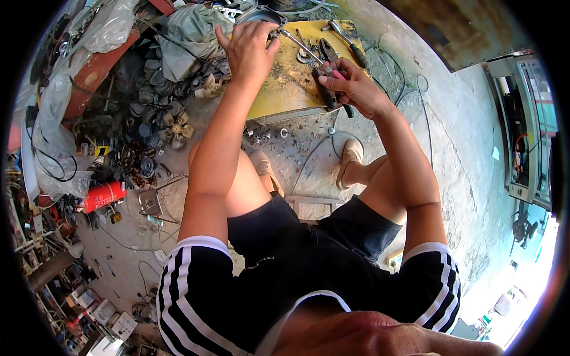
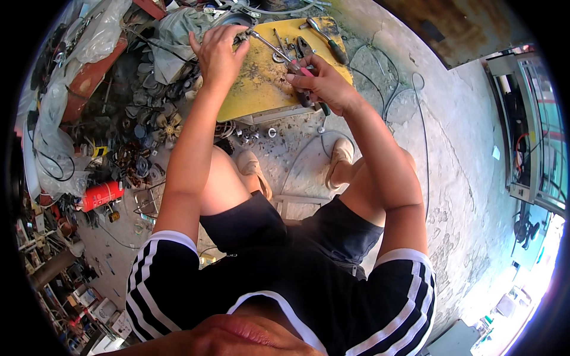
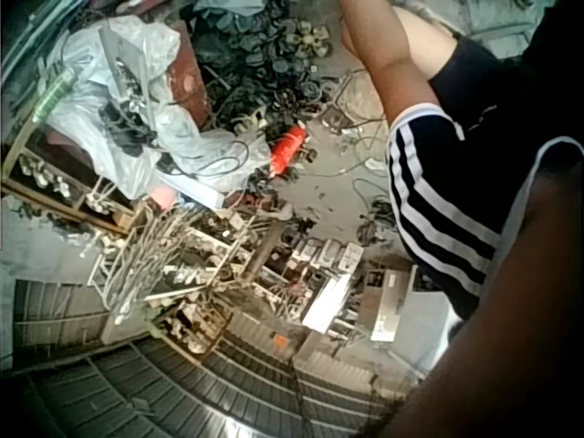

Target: The person cleans and assembles parts of a small motor or mechanical assembly by hand, using a screwdriver to tighten components and picking up various small metal pieces from a workbench.

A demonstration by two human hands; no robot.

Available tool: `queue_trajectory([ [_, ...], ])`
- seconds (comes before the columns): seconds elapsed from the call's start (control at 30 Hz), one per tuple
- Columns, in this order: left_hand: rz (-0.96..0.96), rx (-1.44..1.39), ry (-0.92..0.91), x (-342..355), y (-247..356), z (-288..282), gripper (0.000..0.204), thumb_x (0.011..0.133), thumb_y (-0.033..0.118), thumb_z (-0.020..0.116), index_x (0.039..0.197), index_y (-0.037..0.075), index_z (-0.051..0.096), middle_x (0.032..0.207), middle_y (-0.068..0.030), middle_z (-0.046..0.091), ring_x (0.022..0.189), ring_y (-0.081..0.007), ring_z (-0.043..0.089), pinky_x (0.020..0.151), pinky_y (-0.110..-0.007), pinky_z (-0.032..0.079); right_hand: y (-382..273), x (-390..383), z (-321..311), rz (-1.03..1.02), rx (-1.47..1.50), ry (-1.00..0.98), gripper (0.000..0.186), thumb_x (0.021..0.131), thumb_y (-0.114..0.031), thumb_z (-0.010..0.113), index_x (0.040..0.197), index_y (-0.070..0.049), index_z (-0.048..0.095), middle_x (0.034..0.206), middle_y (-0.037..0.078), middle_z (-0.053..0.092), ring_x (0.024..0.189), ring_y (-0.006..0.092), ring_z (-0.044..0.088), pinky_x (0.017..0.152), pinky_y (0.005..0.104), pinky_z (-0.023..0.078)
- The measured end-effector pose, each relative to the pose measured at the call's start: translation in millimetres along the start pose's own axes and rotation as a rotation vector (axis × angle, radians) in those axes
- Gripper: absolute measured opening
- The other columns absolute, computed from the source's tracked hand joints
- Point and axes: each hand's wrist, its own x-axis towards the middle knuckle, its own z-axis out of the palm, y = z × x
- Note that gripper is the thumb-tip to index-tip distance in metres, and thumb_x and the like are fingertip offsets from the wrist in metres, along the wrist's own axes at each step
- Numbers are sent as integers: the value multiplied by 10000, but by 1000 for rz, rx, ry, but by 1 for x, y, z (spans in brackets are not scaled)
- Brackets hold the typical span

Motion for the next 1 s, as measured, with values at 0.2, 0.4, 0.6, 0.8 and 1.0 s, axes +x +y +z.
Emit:
queue_trajectory([
  [0.2, 2, 15, -5, -2, -2, 0, 281, 757, 232, 782, 1021, 221, 688, 1003, 40, 680, 1072, -192, 573, 1109, -664, 143, -21, -10, 8, 133, 55, -51, 337, 942, -369, 651, 1144, -107, 588, 890, -49, 562, 768, 30, 460, 703, 189, 401],
  [0.4, -4, 3, 0, -1, -2, 0, 276, 762, 228, 779, 1022, 220, 687, 1004, 37, 682, 1074, -198, 574, 1111, -668, 135, -2, -3, 3, 9, 19, -70, 337, 950, -390, 635, 1134, -111, 587, 931, -46, 582, 780, 33, 468, 720, 200, 415],
  [0.6, -1, 4, -1, -1, 0, 0, 273, 763, 229, 780, 1020, 222, 687, 1007, 38, 682, 1073, -197, 575, 1111, -672, 135, -9, -3, 3, 47, 48, -39, 316, 964, -365, 618, 1141, -106, 582, 965, -57, 599, 746, 39, 462, 681, 192, 411],
  [0.8, -1, 5, 0, -1, -1, -1, 277, 758, 227, 783, 1018, 223, 687, 1001, 40, 680, 1067, -194, 575, 1104, -679, 144, 1, 4, -4, 49, 51, -145, 390, 957, -394, 622, 1199, -93, 569, 976, -50, 608, 736, 40, 465, 680, 199, 427],
  [1.0, 4, 3, 11, 0, -1, 0, 277, 755, 228, 785, 1013, 221, 688, 997, 39, 680, 1065, -192, 575, 1101, -679, 152, 4, 3, 0, 41, -77, -77, 418, 972, -423, 583, 1224, -89, 590, 1000, -38, 620, 790, 48, 500, 701, 187, 436],
])
